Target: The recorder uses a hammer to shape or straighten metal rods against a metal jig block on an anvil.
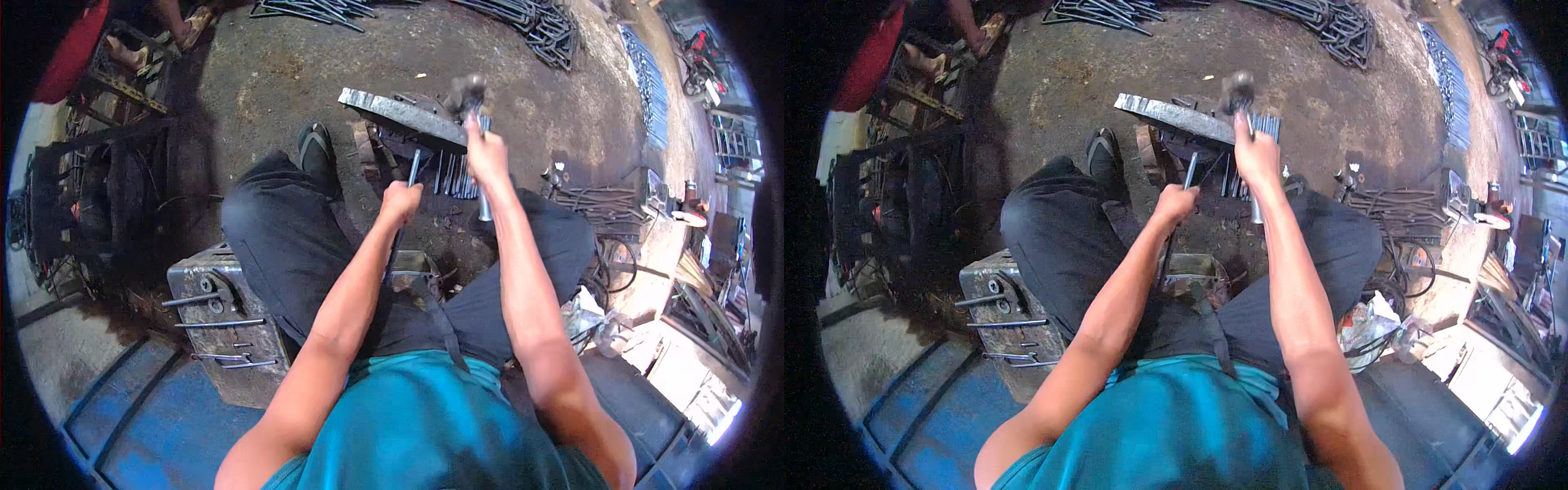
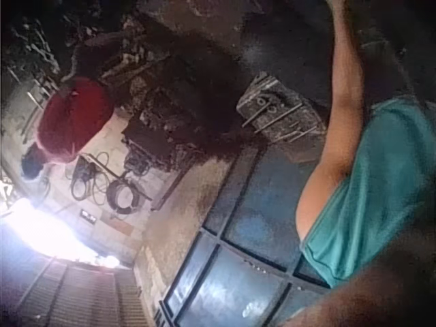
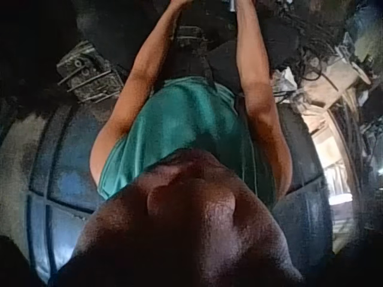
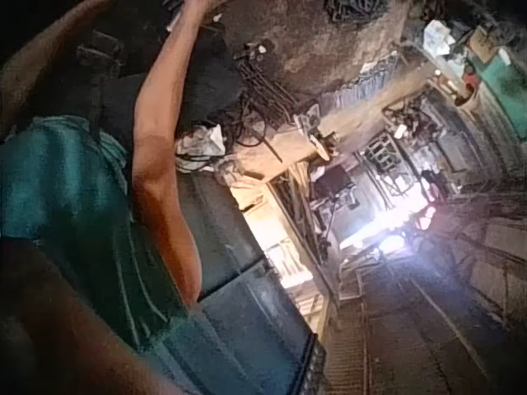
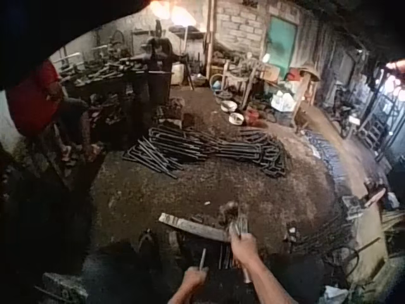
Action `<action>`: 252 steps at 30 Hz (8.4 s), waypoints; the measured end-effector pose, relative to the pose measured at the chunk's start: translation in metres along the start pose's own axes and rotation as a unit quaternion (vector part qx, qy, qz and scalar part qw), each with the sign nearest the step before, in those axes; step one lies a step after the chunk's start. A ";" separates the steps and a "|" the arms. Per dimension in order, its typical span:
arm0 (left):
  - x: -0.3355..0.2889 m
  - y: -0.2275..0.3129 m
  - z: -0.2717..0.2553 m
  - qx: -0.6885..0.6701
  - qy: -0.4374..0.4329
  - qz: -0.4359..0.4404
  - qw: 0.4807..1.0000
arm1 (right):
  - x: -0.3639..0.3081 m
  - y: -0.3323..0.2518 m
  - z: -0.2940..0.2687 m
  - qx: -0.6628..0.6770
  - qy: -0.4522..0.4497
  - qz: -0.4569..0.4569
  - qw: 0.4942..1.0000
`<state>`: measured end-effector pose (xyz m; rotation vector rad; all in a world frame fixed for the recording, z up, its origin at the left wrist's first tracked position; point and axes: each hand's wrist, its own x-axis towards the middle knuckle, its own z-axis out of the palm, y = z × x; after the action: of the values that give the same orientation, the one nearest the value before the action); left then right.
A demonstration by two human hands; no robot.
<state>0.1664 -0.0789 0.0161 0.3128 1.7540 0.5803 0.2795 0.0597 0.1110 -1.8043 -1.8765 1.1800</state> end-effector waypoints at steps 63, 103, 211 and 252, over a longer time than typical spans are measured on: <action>-0.008 0.039 0.017 0.087 0.146 0.269 0.948 | -0.012 0.010 0.001 -0.068 0.024 -0.051 0.996; -0.029 0.040 0.008 0.166 0.232 0.243 0.927 | -0.078 -0.085 -0.067 0.351 -0.064 -0.130 0.925; -0.016 0.032 0.036 0.016 0.084 0.198 0.977 | -0.027 -0.020 -0.011 0.107 -0.193 0.089 0.971; -0.023 0.053 0.028 0.112 0.124 0.194 0.967 | 0.007 0.017 -0.017 0.041 -0.103 0.012 0.994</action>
<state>0.1949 -0.0401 0.0589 0.7826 2.0210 0.7242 0.3023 0.0707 0.1070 -1.7234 -1.8859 1.4807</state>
